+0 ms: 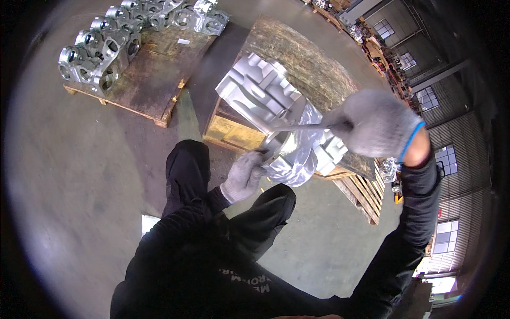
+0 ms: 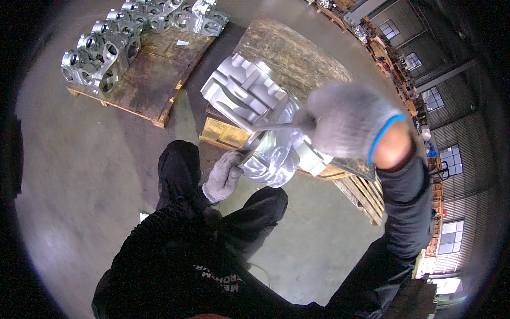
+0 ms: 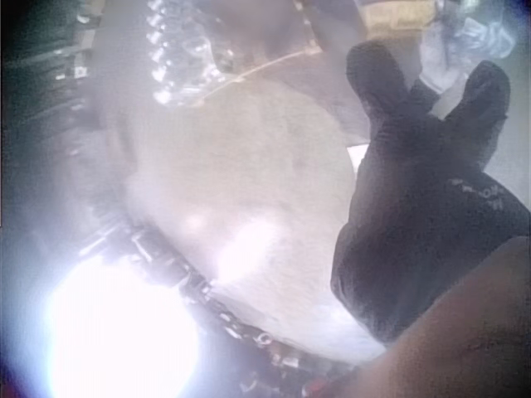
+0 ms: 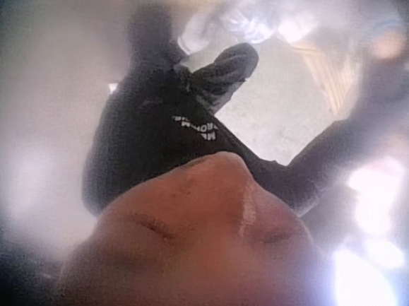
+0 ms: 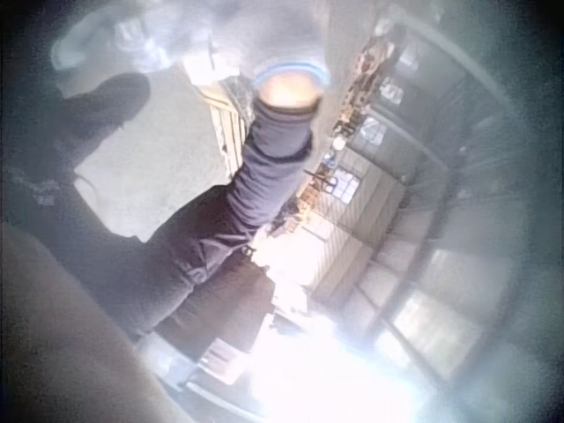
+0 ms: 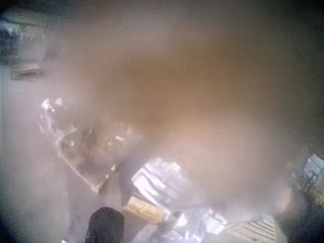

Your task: The person uses a metal file to deburr the edges and surfaces of a large cast metal component on a wooden pallet. They repeatedly reposition the part and file different areas, then place the finished part on a stack of similar components.

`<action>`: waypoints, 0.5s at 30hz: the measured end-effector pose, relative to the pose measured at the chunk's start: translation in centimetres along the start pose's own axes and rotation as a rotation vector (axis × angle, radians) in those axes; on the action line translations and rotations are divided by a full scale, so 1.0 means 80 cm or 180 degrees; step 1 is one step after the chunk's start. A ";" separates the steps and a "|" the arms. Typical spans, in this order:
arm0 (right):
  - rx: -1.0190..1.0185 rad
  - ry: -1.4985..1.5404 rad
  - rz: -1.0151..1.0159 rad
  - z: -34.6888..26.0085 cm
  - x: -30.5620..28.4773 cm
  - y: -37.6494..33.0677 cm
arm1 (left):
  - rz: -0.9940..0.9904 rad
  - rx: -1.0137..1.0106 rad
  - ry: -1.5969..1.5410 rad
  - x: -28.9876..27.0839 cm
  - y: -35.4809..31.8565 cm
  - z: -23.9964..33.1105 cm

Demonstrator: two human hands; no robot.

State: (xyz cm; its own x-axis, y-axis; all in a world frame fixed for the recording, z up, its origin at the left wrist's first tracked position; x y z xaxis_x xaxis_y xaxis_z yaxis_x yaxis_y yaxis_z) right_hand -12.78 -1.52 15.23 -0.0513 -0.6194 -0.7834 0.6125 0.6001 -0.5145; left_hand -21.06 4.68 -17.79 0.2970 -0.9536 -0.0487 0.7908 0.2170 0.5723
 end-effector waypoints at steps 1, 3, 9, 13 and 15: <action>-0.0169 0.0032 0.0107 0.001 0.011 0.006 | 0.0002 0.0026 -0.0037 0.000 0.000 0.000; -0.0328 0.0132 0.0027 -0.005 0.020 0.008 | -0.0040 0.0111 0.0012 0.000 0.001 0.001; -0.0246 0.0056 0.0079 -0.011 0.011 -0.014 | 0.0141 0.0084 0.0174 0.002 0.004 0.008; -0.0492 0.0355 0.0311 -0.029 0.022 -0.007 | 0.0108 0.0216 0.0057 0.000 0.005 0.008; -0.0204 0.0423 0.0250 -0.026 0.022 -0.013 | -0.0030 0.0108 0.0094 0.000 0.004 0.004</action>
State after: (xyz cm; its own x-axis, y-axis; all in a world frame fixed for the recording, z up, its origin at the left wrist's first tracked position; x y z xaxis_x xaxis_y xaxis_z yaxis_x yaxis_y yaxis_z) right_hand -15.14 -2.19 13.66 -0.1117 -0.4993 -0.8592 0.5675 0.6777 -0.4676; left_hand -21.00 4.64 -17.33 0.3057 -0.9489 -0.0780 0.7752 0.2005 0.5991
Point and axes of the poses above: each hand's wrist, its own y-axis towards the middle knuckle, its own x-axis out of the palm, z = x × y, the point moved 3 cm from there along y, towards the middle knuckle, and after that the axes turned 4 degrees about -x, right-handed, at the moved point
